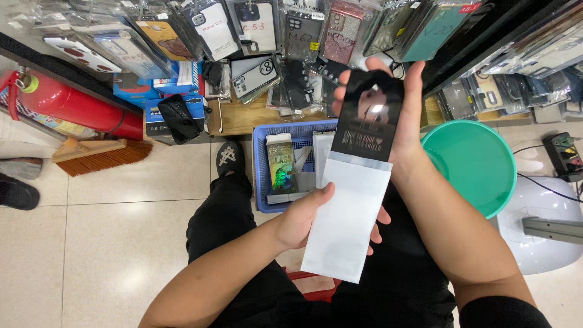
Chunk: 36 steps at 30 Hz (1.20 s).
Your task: The person wipes a screen protector package with a cloth and removes a stack of screen protectors from inside. They take one screen protector out and wipe its surface with the cloth.
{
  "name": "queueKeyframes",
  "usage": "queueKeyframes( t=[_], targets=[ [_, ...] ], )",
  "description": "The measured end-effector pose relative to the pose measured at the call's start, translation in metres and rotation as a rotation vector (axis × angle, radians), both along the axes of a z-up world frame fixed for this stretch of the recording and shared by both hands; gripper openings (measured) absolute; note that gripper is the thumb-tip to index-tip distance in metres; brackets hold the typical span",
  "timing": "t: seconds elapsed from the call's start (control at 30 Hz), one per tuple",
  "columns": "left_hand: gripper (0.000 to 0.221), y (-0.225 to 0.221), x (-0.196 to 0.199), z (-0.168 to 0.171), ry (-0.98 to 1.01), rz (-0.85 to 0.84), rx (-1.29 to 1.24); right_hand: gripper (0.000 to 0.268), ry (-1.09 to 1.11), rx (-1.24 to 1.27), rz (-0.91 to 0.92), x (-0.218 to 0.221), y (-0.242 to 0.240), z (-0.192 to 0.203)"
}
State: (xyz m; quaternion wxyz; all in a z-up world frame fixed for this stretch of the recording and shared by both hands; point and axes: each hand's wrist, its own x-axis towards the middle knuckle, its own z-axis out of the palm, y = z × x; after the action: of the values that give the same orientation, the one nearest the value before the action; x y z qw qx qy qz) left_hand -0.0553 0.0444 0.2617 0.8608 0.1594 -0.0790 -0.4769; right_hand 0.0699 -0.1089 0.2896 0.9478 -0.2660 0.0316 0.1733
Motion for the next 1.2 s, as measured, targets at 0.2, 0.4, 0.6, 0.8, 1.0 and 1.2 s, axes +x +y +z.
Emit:
queueKeyframes(
  t=[0.2, 0.4, 0.6, 0.8, 1.0, 1.2],
  targets=[
    [0.08, -0.005, -0.001, -0.011, 0.105, 0.077, 0.043, 0.041, 0.048, 0.059, -0.208, 0.014, -0.009, 0.01],
    [0.081, -0.001, 0.006, -0.011, 0.179, 0.168, -0.086, 0.052, -0.092, -0.108, 0.013, -0.009, 0.006, -0.006],
    [0.087, 0.003, 0.009, -0.014, 0.114, 0.29, -0.139, 0.045, -0.135, -0.155, 0.197, -0.04, 0.025, -0.014],
    [0.078, -0.003, 0.009, -0.003, 0.291, 0.496, 0.03, 0.058, -0.388, -0.364, 0.281, -0.036, 0.023, -0.045],
    [0.078, 0.002, 0.008, 0.002, 0.243, 0.558, 0.112, 0.066, -0.449, -0.699, 0.2, -0.032, 0.009, -0.049],
    [0.078, 0.011, 0.009, 0.004, 0.122, 0.625, 0.178, 0.071, -1.17, -1.116, -0.036, -0.039, -0.002, -0.01]
  ],
)
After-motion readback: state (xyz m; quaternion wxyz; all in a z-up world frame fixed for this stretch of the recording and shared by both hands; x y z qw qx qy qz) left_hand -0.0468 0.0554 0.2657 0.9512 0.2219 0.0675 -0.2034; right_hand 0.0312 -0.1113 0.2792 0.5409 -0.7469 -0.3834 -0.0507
